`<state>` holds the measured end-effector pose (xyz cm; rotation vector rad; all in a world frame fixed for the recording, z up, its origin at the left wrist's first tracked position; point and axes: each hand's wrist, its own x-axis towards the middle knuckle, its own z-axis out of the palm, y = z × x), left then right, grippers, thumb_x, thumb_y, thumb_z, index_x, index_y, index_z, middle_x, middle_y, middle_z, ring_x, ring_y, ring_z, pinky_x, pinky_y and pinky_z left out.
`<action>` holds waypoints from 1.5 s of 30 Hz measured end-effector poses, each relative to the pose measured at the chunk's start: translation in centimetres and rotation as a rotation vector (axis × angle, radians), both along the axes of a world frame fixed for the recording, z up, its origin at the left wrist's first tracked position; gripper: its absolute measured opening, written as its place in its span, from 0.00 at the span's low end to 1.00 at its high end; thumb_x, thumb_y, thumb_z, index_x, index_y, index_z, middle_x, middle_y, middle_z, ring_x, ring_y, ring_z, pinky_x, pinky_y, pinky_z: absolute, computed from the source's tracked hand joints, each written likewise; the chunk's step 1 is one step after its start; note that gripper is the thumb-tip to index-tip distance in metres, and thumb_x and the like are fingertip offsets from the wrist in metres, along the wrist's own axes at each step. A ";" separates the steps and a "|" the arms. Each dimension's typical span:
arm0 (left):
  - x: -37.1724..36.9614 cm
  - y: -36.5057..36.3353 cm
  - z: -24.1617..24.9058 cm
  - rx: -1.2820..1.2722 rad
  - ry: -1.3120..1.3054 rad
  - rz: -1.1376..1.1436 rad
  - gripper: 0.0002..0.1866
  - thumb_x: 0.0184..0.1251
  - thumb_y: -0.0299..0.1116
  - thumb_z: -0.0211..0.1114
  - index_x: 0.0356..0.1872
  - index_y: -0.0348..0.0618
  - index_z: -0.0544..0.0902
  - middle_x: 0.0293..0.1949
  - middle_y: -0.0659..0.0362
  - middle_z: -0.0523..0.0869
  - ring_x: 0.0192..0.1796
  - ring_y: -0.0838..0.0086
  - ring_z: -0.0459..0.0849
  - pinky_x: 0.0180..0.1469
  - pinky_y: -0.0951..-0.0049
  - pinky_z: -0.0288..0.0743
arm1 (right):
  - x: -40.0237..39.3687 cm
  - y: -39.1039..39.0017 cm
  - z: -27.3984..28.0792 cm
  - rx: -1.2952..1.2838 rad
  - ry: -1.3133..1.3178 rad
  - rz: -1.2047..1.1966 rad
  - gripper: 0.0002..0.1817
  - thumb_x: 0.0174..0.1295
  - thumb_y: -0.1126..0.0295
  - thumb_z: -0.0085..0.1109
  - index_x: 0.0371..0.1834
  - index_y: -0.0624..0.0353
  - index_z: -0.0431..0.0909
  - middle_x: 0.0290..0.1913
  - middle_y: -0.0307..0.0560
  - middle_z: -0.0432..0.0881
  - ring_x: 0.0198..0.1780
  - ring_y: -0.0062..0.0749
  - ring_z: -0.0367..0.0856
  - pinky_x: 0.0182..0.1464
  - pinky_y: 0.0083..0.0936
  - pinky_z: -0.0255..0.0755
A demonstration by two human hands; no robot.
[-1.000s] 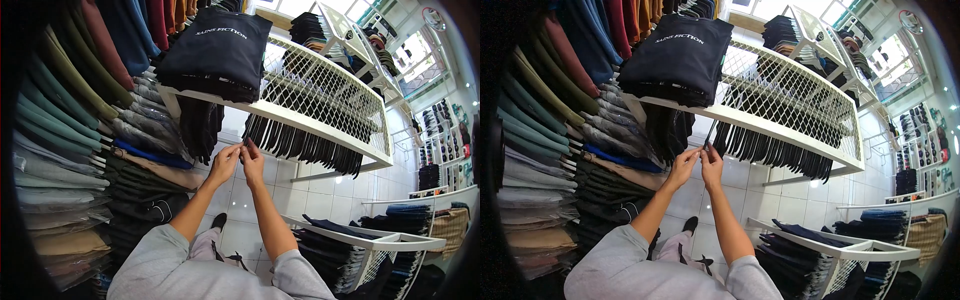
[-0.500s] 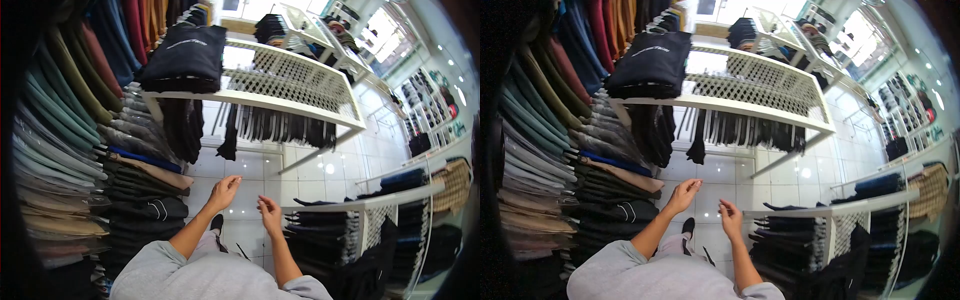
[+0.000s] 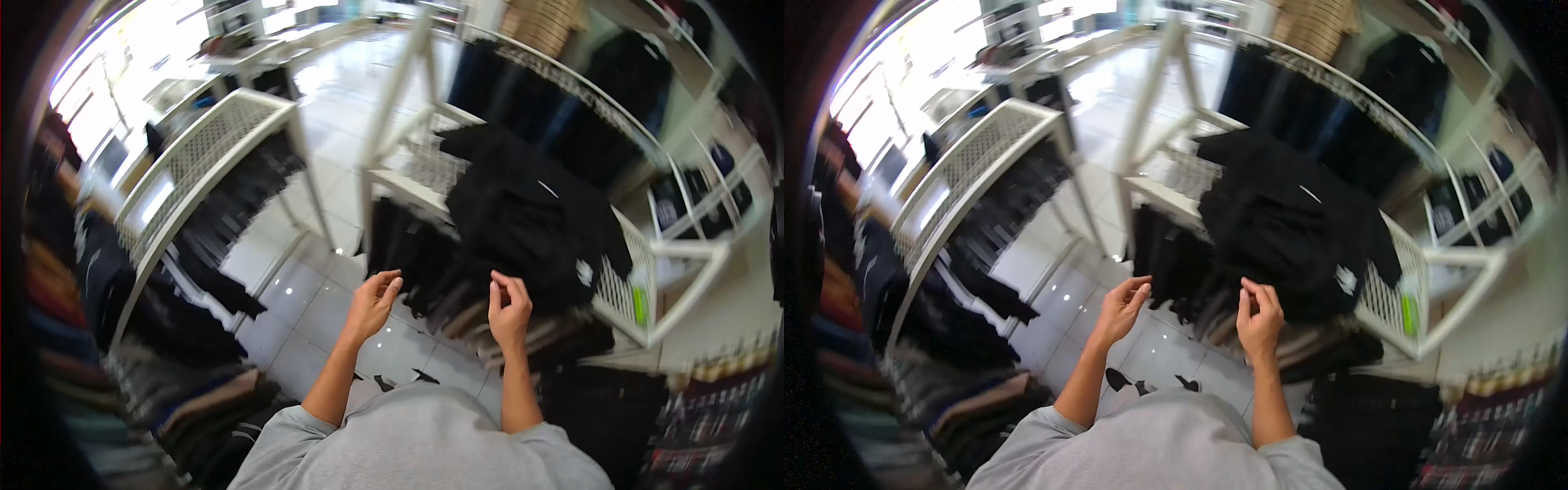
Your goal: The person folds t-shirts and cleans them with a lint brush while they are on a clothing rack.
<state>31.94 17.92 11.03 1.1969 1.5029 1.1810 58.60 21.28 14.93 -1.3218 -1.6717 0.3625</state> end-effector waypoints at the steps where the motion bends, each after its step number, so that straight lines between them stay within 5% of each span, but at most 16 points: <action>1: 1.9 0.6 0.8 0.017 0.024 -0.063 0.20 0.80 0.43 0.63 0.61 0.39 0.84 0.45 0.52 0.90 0.47 0.72 0.87 0.52 0.71 0.80 | 2.5 -0.4 -0.3 0.068 -0.017 -0.094 0.10 0.69 0.75 0.63 0.50 0.60 0.87 0.42 0.47 0.84 0.35 0.34 0.84 0.40 0.28 0.78; 4: 6.7 3.8 1.4 0.242 0.026 -0.167 0.19 0.77 0.37 0.67 0.61 0.38 0.83 0.48 0.52 0.90 0.47 0.70 0.89 0.51 0.72 0.81 | 8.8 -1.0 -0.6 0.236 -0.157 -0.384 0.11 0.67 0.70 0.67 0.51 0.56 0.87 0.44 0.47 0.82 0.40 0.39 0.83 0.47 0.34 0.77; 6: 8.6 6.3 3.0 0.387 0.261 -0.148 0.18 0.73 0.36 0.70 0.59 0.39 0.84 0.50 0.50 0.89 0.50 0.61 0.89 0.55 0.67 0.80 | 11.9 -0.6 -0.1 0.362 -0.266 -0.544 0.15 0.65 0.63 0.70 0.52 0.55 0.86 0.44 0.47 0.81 0.46 0.45 0.81 0.49 0.39 0.75; 10: 11.3 12.9 5.7 0.610 0.593 0.044 0.18 0.73 0.40 0.68 0.57 0.41 0.84 0.57 0.48 0.85 0.64 0.50 0.79 0.68 0.56 0.71 | 13.6 2.1 1.0 0.233 -0.047 -0.490 0.15 0.62 0.61 0.73 0.48 0.55 0.86 0.40 0.47 0.85 0.45 0.45 0.85 0.49 0.39 0.76; 14: 11.3 19.2 2.2 0.596 0.832 0.200 0.22 0.72 0.45 0.67 0.59 0.42 0.84 0.58 0.48 0.84 0.64 0.49 0.78 0.68 0.55 0.70 | 12.3 5.9 -0.9 0.148 -0.324 -0.673 0.22 0.60 0.48 0.71 0.46 0.54 0.86 0.41 0.46 0.86 0.49 0.45 0.83 0.53 0.47 0.69; 18: 10.8 19.8 2.6 0.518 0.870 0.130 0.20 0.72 0.46 0.67 0.53 0.40 0.85 0.54 0.48 0.86 0.62 0.50 0.79 0.66 0.54 0.71 | 12.5 7.3 -1.9 0.008 -0.204 -0.627 0.15 0.61 0.53 0.72 0.40 0.51 0.83 0.40 0.43 0.85 0.47 0.45 0.82 0.52 0.48 0.67; 21: 8.7 20.5 1.2 0.503 0.340 0.008 0.19 0.76 0.44 0.65 0.48 0.34 0.84 0.45 0.47 0.88 0.51 0.57 0.85 0.58 0.63 0.74 | 13.5 5.8 -1.9 0.181 0.030 -0.533 0.10 0.65 0.61 0.69 0.38 0.54 0.82 0.38 0.44 0.84 0.43 0.45 0.82 0.47 0.42 0.69; 23: 6.0 17.5 2.0 0.309 0.148 -0.048 0.21 0.83 0.46 0.55 0.44 0.34 0.82 0.52 0.52 0.89 0.53 0.68 0.85 0.56 0.68 0.75 | 15.3 2.0 -1.1 0.348 0.268 -0.426 0.09 0.70 0.64 0.64 0.37 0.58 0.80 0.37 0.45 0.80 0.40 0.39 0.80 0.41 0.33 0.69; 24: 4.3 16.0 0.3 0.526 -0.376 -0.049 0.25 0.85 0.49 0.47 0.44 0.37 0.84 0.57 0.49 0.87 0.56 0.65 0.84 0.59 0.65 0.73 | 16.7 -0.3 -0.6 0.372 0.330 -0.417 0.10 0.73 0.65 0.62 0.37 0.60 0.79 0.37 0.45 0.78 0.38 0.35 0.78 0.39 0.29 0.68; 25: 4.0 14.3 1.1 0.517 -0.226 0.042 0.28 0.85 0.51 0.42 0.44 0.40 0.85 0.60 0.47 0.86 0.58 0.62 0.83 0.62 0.61 0.70 | 18.2 -0.9 -1.5 0.330 0.383 -0.416 0.11 0.74 0.65 0.60 0.38 0.61 0.79 0.37 0.45 0.76 0.38 0.33 0.77 0.39 0.27 0.67; 29: 4.2 14.8 1.2 0.258 -0.103 0.173 0.26 0.82 0.54 0.53 0.49 0.37 0.84 0.53 0.49 0.87 0.54 0.64 0.83 0.60 0.62 0.72 | 20.2 -0.7 -3.0 0.128 0.281 -0.572 0.13 0.72 0.60 0.62 0.45 0.60 0.80 0.39 0.47 0.77 0.40 0.37 0.79 0.43 0.32 0.72; 31: 5.3 16.4 -0.4 0.256 0.043 0.144 0.21 0.77 0.46 0.66 0.53 0.35 0.81 0.45 0.53 0.87 0.47 0.69 0.84 0.51 0.69 0.75 | 20.0 0.4 -3.3 0.121 0.035 -0.726 0.17 0.67 0.56 0.67 0.49 0.56 0.79 0.43 0.49 0.79 0.44 0.47 0.83 0.47 0.43 0.76; 34: 7.5 17.5 -1.3 0.347 0.163 0.276 0.20 0.71 0.36 0.73 0.55 0.34 0.79 0.41 0.56 0.86 0.40 0.73 0.82 0.44 0.74 0.76 | 19.9 1.1 -3.3 0.019 -0.089 -0.748 0.15 0.66 0.57 0.68 0.46 0.54 0.80 0.43 0.49 0.80 0.45 0.50 0.83 0.48 0.46 0.76; 45: 6.1 12.7 -3.0 0.328 0.093 0.233 0.15 0.78 0.32 0.64 0.59 0.36 0.79 0.40 0.55 0.86 0.41 0.74 0.84 0.47 0.73 0.78 | 22.7 -1.6 -5.3 0.055 0.131 -0.665 0.10 0.70 0.65 0.65 0.41 0.60 0.79 0.41 0.51 0.80 0.39 0.47 0.83 0.41 0.38 0.76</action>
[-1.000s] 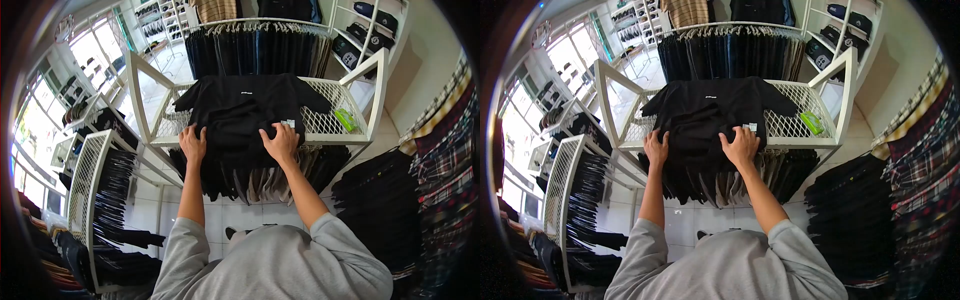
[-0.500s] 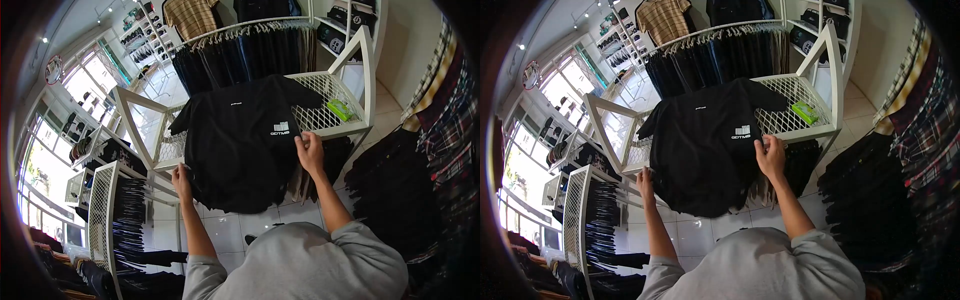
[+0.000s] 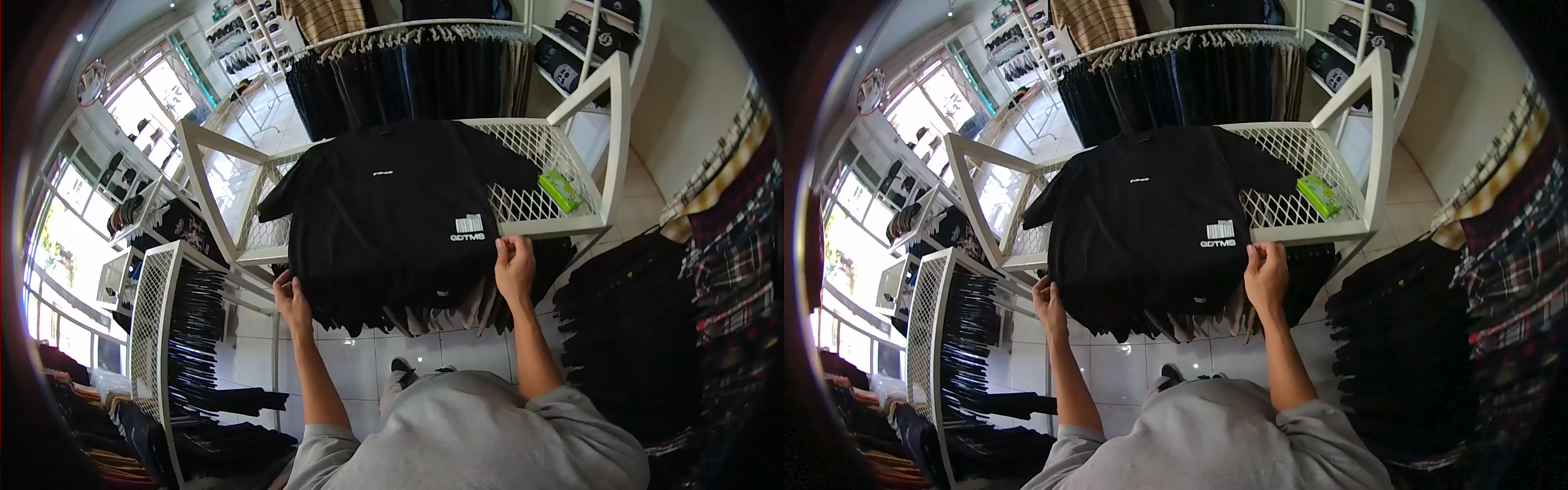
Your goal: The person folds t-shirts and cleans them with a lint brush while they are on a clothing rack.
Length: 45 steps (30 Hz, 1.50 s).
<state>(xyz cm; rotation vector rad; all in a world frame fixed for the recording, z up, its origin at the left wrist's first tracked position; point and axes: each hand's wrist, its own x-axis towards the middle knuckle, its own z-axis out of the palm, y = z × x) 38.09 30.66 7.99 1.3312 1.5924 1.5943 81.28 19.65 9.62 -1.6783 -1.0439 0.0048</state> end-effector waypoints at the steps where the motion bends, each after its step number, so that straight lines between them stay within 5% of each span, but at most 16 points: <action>1: -0.2 -0.6 0.0 -0.003 -0.007 0.010 0.15 0.78 0.32 0.64 0.59 0.36 0.79 0.40 0.55 0.86 0.41 0.74 0.84 0.47 0.73 0.78 | 0.1 -0.2 -0.1 -0.008 0.039 0.014 0.10 0.70 0.66 0.66 0.41 0.61 0.79 0.41 0.50 0.79 0.37 0.47 0.81 0.41 0.38 0.76; 7: 3.4 0.9 6.7 0.081 0.266 0.071 0.16 0.77 0.36 0.67 0.57 0.37 0.82 0.35 0.59 0.85 0.33 0.78 0.80 0.37 0.73 0.75 | -0.8 2.8 5.0 0.071 -0.018 0.046 0.11 0.66 0.70 0.69 0.48 0.58 0.81 0.39 0.45 0.77 0.28 0.28 0.74 0.32 0.26 0.71; 13: 7.3 9.3 11.7 0.100 0.364 -0.231 0.14 0.74 0.37 0.69 0.52 0.40 0.84 0.35 0.55 0.87 0.36 0.69 0.86 0.40 0.69 0.78 | 0.2 13.4 8.9 0.024 -0.239 0.304 0.08 0.65 0.69 0.69 0.44 0.56 0.81 0.41 0.46 0.79 0.32 0.34 0.81 0.34 0.29 0.76; 16: 9.3 15.4 13.1 0.046 0.464 -0.351 0.15 0.72 0.39 0.70 0.51 0.41 0.84 0.36 0.53 0.88 0.39 0.64 0.87 0.45 0.66 0.79 | 1.9 20.5 9.4 -0.067 -0.341 0.369 0.08 0.64 0.68 0.68 0.43 0.56 0.82 0.42 0.47 0.79 0.42 0.43 0.83 0.46 0.37 0.77; 21: 12.5 26.5 11.8 0.082 0.744 -0.471 0.16 0.70 0.41 0.69 0.50 0.42 0.84 0.43 0.53 0.89 0.53 0.56 0.84 0.58 0.56 0.76 | 5.1 31.7 7.3 -0.192 -0.501 0.353 0.08 0.63 0.65 0.68 0.42 0.54 0.83 0.44 0.49 0.81 0.52 0.49 0.81 0.56 0.43 0.74; 24: 13.3 32.2 8.9 0.221 0.826 -0.412 0.16 0.70 0.42 0.69 0.50 0.42 0.84 0.47 0.50 0.86 0.53 0.52 0.82 0.58 0.54 0.76 | 6.3 35.2 5.0 -0.292 -0.570 0.228 0.11 0.64 0.62 0.68 0.47 0.51 0.83 0.49 0.47 0.79 0.57 0.48 0.77 0.59 0.47 0.71; 30: 13.8 35.2 6.2 0.260 0.943 -0.290 0.19 0.71 0.43 0.67 0.54 0.41 0.85 0.49 0.50 0.81 0.57 0.54 0.78 0.60 0.54 0.72 | 6.4 35.3 2.6 -0.182 -0.584 -0.050 0.17 0.66 0.58 0.65 0.54 0.50 0.84 0.48 0.46 0.78 0.55 0.47 0.76 0.59 0.45 0.67; 38: 14.1 34.7 6.5 0.315 0.898 -0.274 0.08 0.72 0.35 0.64 0.41 0.42 0.80 0.42 0.51 0.81 0.48 0.53 0.80 0.54 0.54 0.71 | 6.2 35.2 3.2 -0.120 -0.573 0.038 0.07 0.68 0.62 0.63 0.41 0.52 0.81 0.44 0.43 0.79 0.52 0.46 0.78 0.55 0.44 0.68; 45: 13.5 34.2 8.4 0.425 0.884 -0.298 0.04 0.76 0.30 0.57 0.41 0.42 0.75 0.34 0.51 0.82 0.43 0.55 0.82 0.57 0.55 0.69 | 5.9 35.0 4.6 0.052 -0.477 0.180 0.04 0.75 0.69 0.55 0.47 0.56 0.74 0.40 0.53 0.82 0.42 0.57 0.81 0.46 0.46 0.72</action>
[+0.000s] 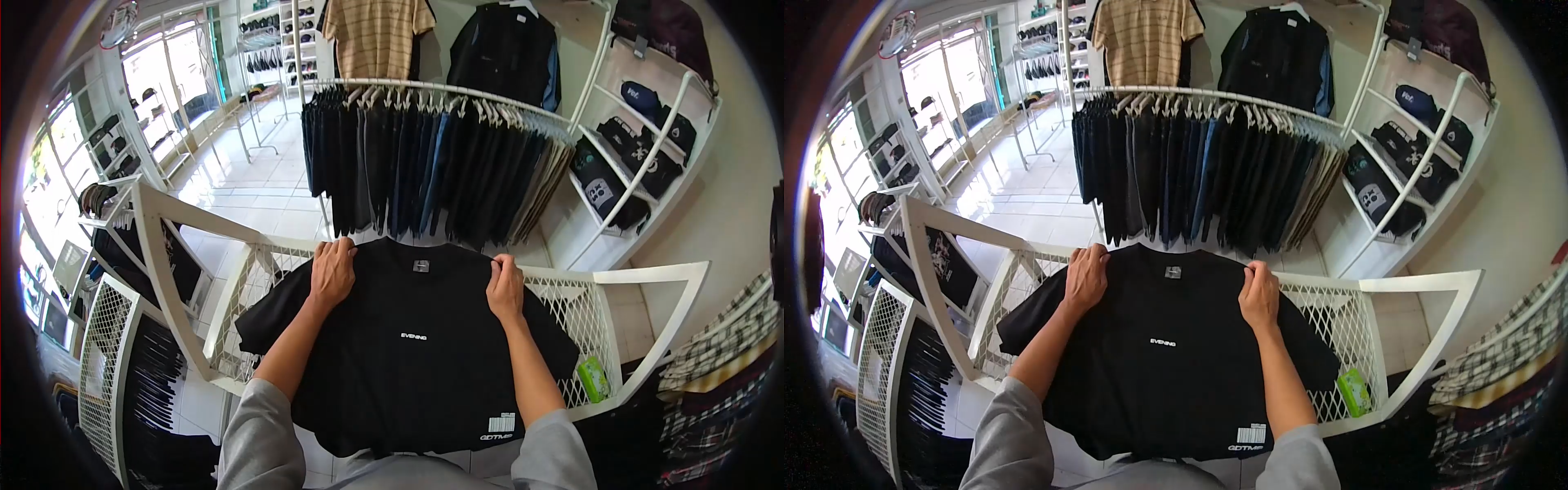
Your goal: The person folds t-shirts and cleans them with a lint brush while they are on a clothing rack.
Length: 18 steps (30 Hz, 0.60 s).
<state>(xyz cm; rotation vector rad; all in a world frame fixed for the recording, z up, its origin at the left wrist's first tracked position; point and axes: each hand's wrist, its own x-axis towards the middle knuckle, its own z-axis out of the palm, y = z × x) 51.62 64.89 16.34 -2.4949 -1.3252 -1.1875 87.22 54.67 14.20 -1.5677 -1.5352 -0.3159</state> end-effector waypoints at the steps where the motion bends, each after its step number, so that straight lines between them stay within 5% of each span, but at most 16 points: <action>1: -0.3 -0.4 0.9 0.028 -0.032 -0.014 0.03 0.77 0.29 0.57 0.42 0.41 0.75 0.34 0.50 0.83 0.42 0.52 0.82 0.54 0.54 0.71 | -0.1 -0.2 0.8 0.012 -0.001 0.007 0.04 0.75 0.69 0.55 0.47 0.56 0.74 0.40 0.53 0.82 0.42 0.57 0.81 0.46 0.46 0.72; 5: -2.6 -3.9 6.4 0.072 -0.120 -0.035 0.06 0.78 0.28 0.57 0.48 0.38 0.74 0.36 0.42 0.86 0.39 0.43 0.85 0.38 0.48 0.76 | -0.6 -2.8 6.0 0.130 0.001 0.100 0.05 0.76 0.70 0.56 0.48 0.59 0.75 0.39 0.56 0.84 0.41 0.57 0.85 0.39 0.43 0.77; 13: -10.0 -16.9 18.9 0.279 -0.054 0.084 0.06 0.77 0.29 0.59 0.49 0.43 0.72 0.27 0.44 0.83 0.31 0.44 0.83 0.34 0.49 0.72 | -4.0 -9.0 17.0 0.333 -0.022 0.311 0.05 0.75 0.71 0.59 0.46 0.60 0.76 0.38 0.55 0.84 0.40 0.55 0.87 0.40 0.36 0.78; 18: -15.7 -26.0 20.6 0.475 -0.038 0.174 0.06 0.78 0.29 0.58 0.50 0.44 0.72 0.27 0.45 0.82 0.28 0.44 0.83 0.31 0.51 0.72 | -8.9 -14.0 20.5 0.437 -0.056 0.462 0.05 0.76 0.73 0.57 0.47 0.63 0.74 0.40 0.54 0.81 0.40 0.44 0.84 0.45 0.32 0.76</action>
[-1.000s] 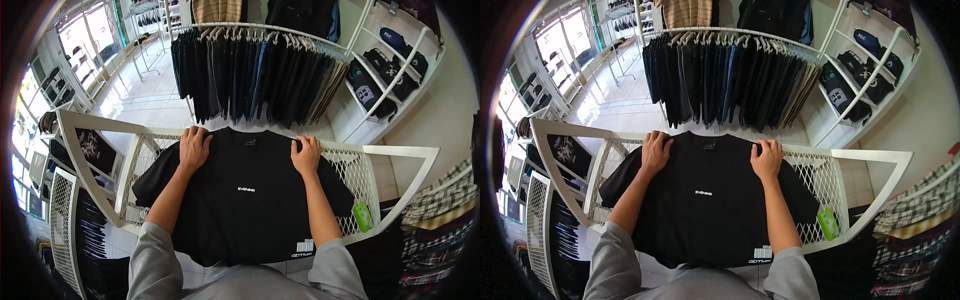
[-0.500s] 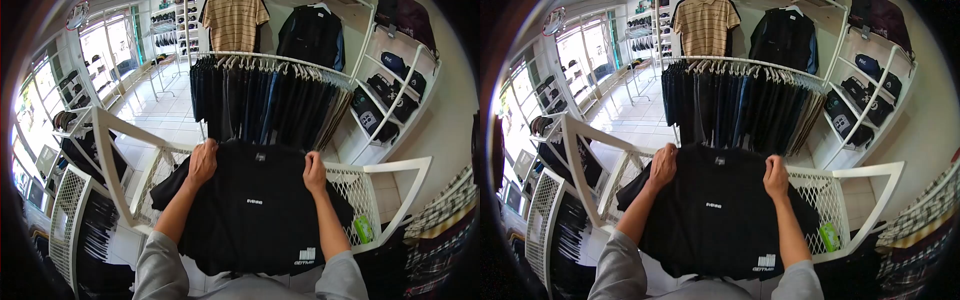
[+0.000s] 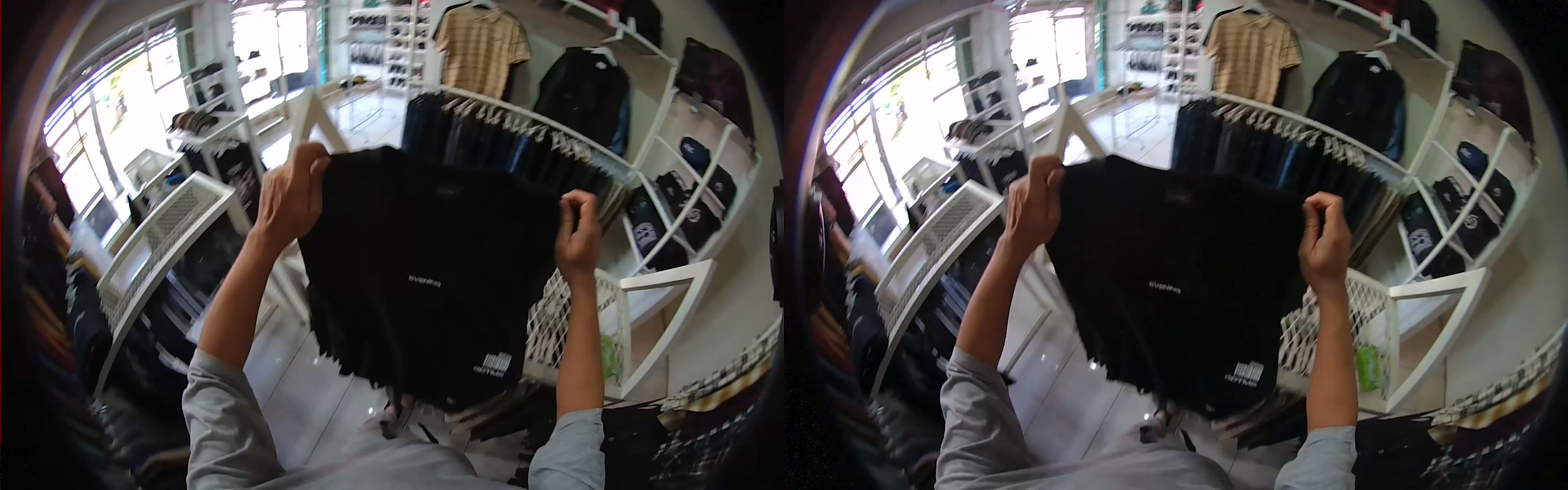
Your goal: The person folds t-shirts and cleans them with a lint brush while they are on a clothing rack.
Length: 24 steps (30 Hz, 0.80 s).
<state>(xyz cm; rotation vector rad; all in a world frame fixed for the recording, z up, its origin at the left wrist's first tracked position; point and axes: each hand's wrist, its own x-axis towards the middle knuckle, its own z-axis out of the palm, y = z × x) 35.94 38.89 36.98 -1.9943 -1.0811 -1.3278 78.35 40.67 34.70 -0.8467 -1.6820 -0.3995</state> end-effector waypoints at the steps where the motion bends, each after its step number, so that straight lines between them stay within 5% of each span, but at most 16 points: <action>1: -1.4 -1.8 -0.2 -0.083 -0.013 0.043 0.06 0.79 0.28 0.57 0.50 0.44 0.72 0.27 0.45 0.81 0.27 0.45 0.83 0.29 0.51 0.72 | -1.2 -1.3 0.2 -0.052 0.017 0.038 0.05 0.77 0.72 0.56 0.47 0.63 0.74 0.40 0.54 0.81 0.40 0.44 0.84 0.45 0.32 0.77; 4: -4.1 -8.1 -0.1 -0.153 -0.125 0.081 0.05 0.80 0.28 0.56 0.50 0.42 0.71 0.24 0.48 0.79 0.26 0.48 0.80 0.31 0.57 0.71 | -5.0 -4.2 -0.1 -0.154 0.062 0.179 0.06 0.78 0.71 0.55 0.47 0.63 0.74 0.41 0.54 0.82 0.41 0.41 0.85 0.45 0.31 0.77; 10: -10.5 -19.2 -1.9 -0.271 -0.168 0.221 0.08 0.80 0.29 0.59 0.51 0.40 0.71 0.26 0.52 0.80 0.25 0.69 0.75 0.32 0.64 0.71 | -11.9 -6.2 -1.2 -0.080 0.012 0.298 0.08 0.78 0.68 0.56 0.47 0.62 0.75 0.39 0.52 0.84 0.39 0.43 0.87 0.44 0.31 0.77; 14: -13.2 -25.9 -2.5 -0.241 -0.192 0.182 0.33 0.60 0.43 0.83 0.53 0.42 0.68 0.30 0.52 0.84 0.34 0.73 0.84 0.40 0.72 0.80 | -17.5 -7.4 -1.7 -0.153 -0.020 0.400 0.08 0.77 0.68 0.57 0.47 0.62 0.75 0.39 0.51 0.83 0.38 0.43 0.85 0.42 0.33 0.75; 16: -14.2 -29.6 -1.6 -0.493 -0.287 0.216 0.30 0.55 0.38 0.85 0.50 0.40 0.73 0.32 0.58 0.84 0.36 0.77 0.83 0.41 0.73 0.78 | -20.0 -8.1 -1.6 -0.179 0.015 0.468 0.07 0.77 0.69 0.58 0.47 0.61 0.74 0.38 0.51 0.83 0.38 0.43 0.84 0.41 0.34 0.74; 20: -17.4 -33.1 -1.7 -0.656 -0.174 0.381 0.25 0.50 0.40 0.86 0.40 0.36 0.82 0.27 0.52 0.87 0.30 0.68 0.87 0.38 0.70 0.80 | -24.3 -9.1 -2.2 -0.179 -0.027 0.499 0.06 0.77 0.70 0.57 0.47 0.60 0.73 0.37 0.51 0.83 0.37 0.43 0.85 0.40 0.33 0.76; 22: -19.5 -34.1 -3.0 -0.955 -0.217 0.560 0.16 0.51 0.38 0.84 0.34 0.37 0.89 0.28 0.48 0.88 0.31 0.58 0.89 0.39 0.67 0.81 | -25.9 -9.5 -2.6 -0.202 -0.014 0.511 0.06 0.77 0.70 0.57 0.47 0.60 0.73 0.37 0.51 0.83 0.37 0.44 0.86 0.40 0.34 0.77; 24: -23.2 -34.8 -5.7 -0.998 -0.221 0.536 0.14 0.56 0.38 0.80 0.39 0.41 0.92 0.32 0.44 0.89 0.37 0.49 0.89 0.42 0.61 0.81 | -27.1 -9.9 -2.7 -0.190 -0.025 0.486 0.06 0.76 0.70 0.57 0.46 0.61 0.74 0.37 0.52 0.83 0.37 0.47 0.87 0.41 0.36 0.77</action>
